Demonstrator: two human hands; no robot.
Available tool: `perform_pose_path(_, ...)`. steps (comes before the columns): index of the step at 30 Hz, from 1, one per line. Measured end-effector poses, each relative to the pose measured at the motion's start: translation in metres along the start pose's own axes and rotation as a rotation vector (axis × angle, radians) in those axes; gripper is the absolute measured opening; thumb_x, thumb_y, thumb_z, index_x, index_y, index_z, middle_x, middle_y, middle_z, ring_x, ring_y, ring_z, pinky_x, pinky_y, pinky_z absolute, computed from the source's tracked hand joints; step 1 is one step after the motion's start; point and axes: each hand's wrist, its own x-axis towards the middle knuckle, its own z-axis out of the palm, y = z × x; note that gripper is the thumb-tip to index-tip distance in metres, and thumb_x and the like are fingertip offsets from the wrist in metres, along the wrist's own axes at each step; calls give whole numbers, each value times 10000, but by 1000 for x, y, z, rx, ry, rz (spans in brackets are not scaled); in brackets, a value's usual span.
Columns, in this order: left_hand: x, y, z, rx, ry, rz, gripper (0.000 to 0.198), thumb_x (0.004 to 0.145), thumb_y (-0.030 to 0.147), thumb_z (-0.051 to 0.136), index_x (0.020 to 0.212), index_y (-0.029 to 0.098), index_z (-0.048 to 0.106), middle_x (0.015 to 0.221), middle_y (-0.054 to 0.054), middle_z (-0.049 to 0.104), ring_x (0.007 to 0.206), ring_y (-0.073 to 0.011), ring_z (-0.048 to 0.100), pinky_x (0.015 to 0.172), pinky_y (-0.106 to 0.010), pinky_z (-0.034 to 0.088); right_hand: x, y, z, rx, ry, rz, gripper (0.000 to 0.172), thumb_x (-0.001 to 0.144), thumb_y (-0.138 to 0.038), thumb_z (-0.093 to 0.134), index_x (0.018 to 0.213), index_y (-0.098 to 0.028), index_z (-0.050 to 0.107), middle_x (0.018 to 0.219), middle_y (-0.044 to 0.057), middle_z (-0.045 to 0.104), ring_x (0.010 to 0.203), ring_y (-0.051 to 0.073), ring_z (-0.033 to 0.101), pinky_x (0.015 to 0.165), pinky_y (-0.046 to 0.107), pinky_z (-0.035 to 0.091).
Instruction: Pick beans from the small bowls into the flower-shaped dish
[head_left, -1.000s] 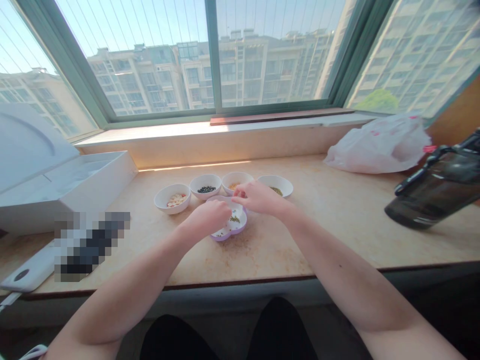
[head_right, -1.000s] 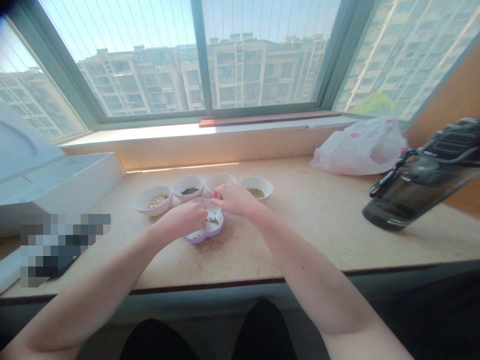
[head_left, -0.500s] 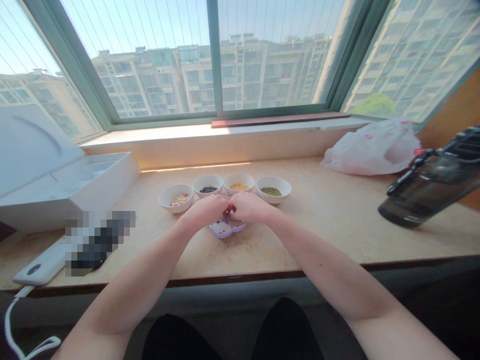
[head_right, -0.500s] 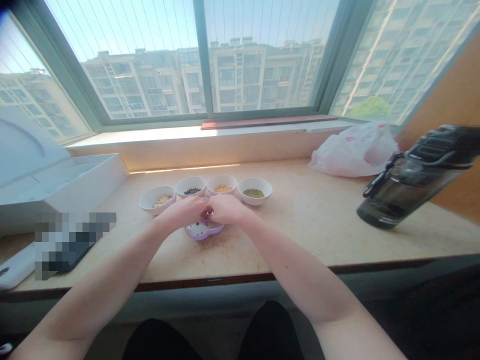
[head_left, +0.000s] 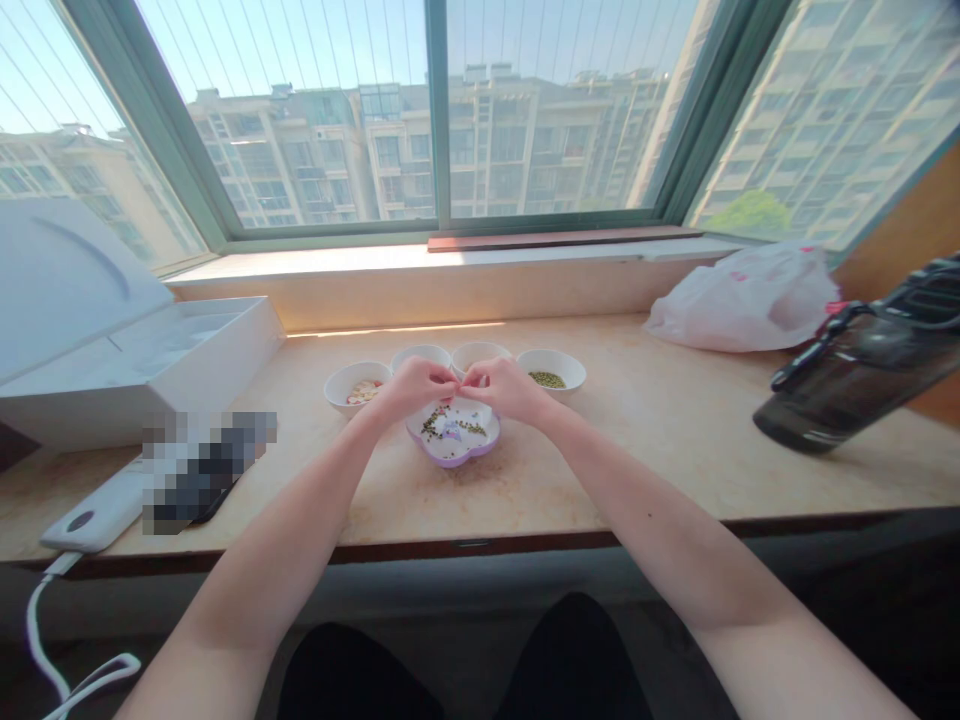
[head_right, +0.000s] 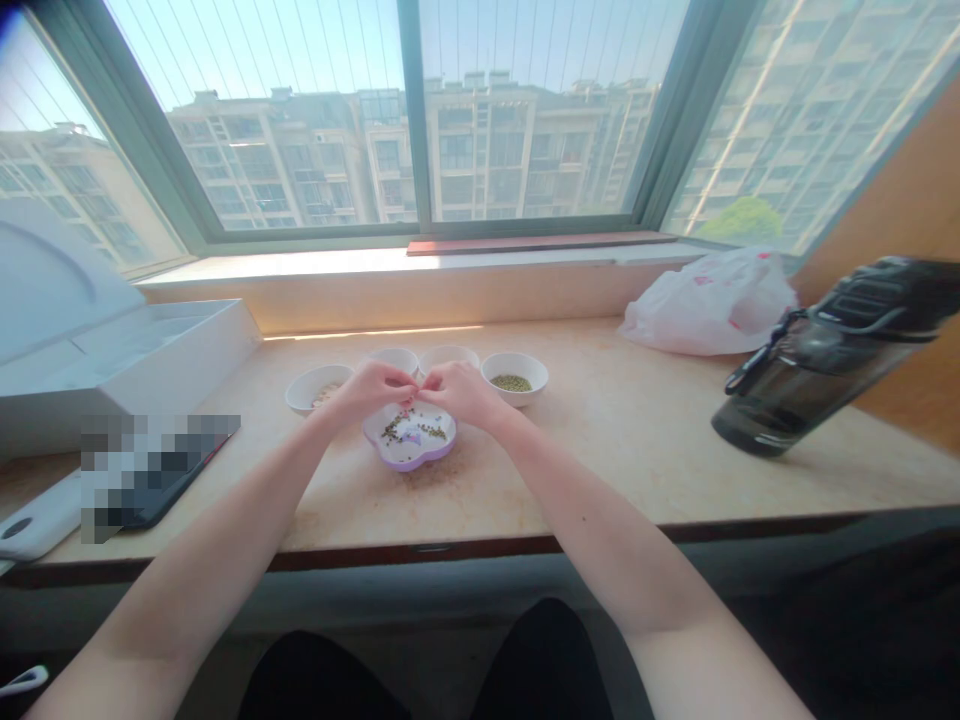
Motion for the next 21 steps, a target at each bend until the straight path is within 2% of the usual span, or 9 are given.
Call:
perform_pose_path(4, 2, -1, 5, -298, 19, -88, 248, 787, 338, 704, 804, 99, 768, 704, -47, 706, 682, -127, 631, 668, -235, 488, 1, 6, 3, 142, 94, -52, 181, 871, -336, 699, 910, -171, 761, 829, 34, 748, 711, 136, 653, 659, 231, 465)
perform_pose_path(7, 3, -1, 10, -539, 11, -109, 296, 742, 378, 782, 838, 98, 773, 774, -61, 715, 737, -125, 633, 747, -258, 518, 1, 9, 4, 135, 176, -99, 144, 879, -308, 698, 889, -191, 780, 819, 27, 756, 673, 130, 638, 651, 236, 464)
perform_pose_path(12, 1, 3, 12, -699, -1, -108, 353, 715, 417, 820, 861, 98, 778, 845, -88, 727, 771, -128, 630, 801, -277, 523, 1, 12, -1, 56, 244, -226, 124, 867, -312, 728, 884, -222, 812, 819, 19, 757, 642, 126, 601, 646, 247, 448)
perform_pose_path(15, 0, 5, 13, -563, -30, -75, 303, 798, 388, 739, 931, 118, 776, 925, -102, 745, 814, -155, 661, 829, -304, 535, 0, 17, -14, -4, 282, -201, 144, 874, -315, 705, 866, -213, 806, 829, 23, 759, 621, 128, 583, 631, 255, 441)
perform_pose_path(18, -2, 3, 13, -148, -42, 18, 212, 846, 271, 633, 958, 157, 772, 934, -82, 752, 830, -182, 675, 816, -309, 527, 0, 25, -33, -102, 390, -83, 196, 906, -307, 638, 882, -190, 793, 888, 47, 774, 654, 148, 607, 673, 275, 457)
perform_pose_path(21, -5, 0, 15, 250, -106, 170, 223, 817, 155, 579, 911, 197, 777, 926, -58, 754, 854, -201, 665, 843, -312, 503, 1, 38, -51, -235, 454, 87, 221, 914, -278, 597, 898, -173, 791, 862, 65, 776, 713, 180, 650, 709, 291, 468)
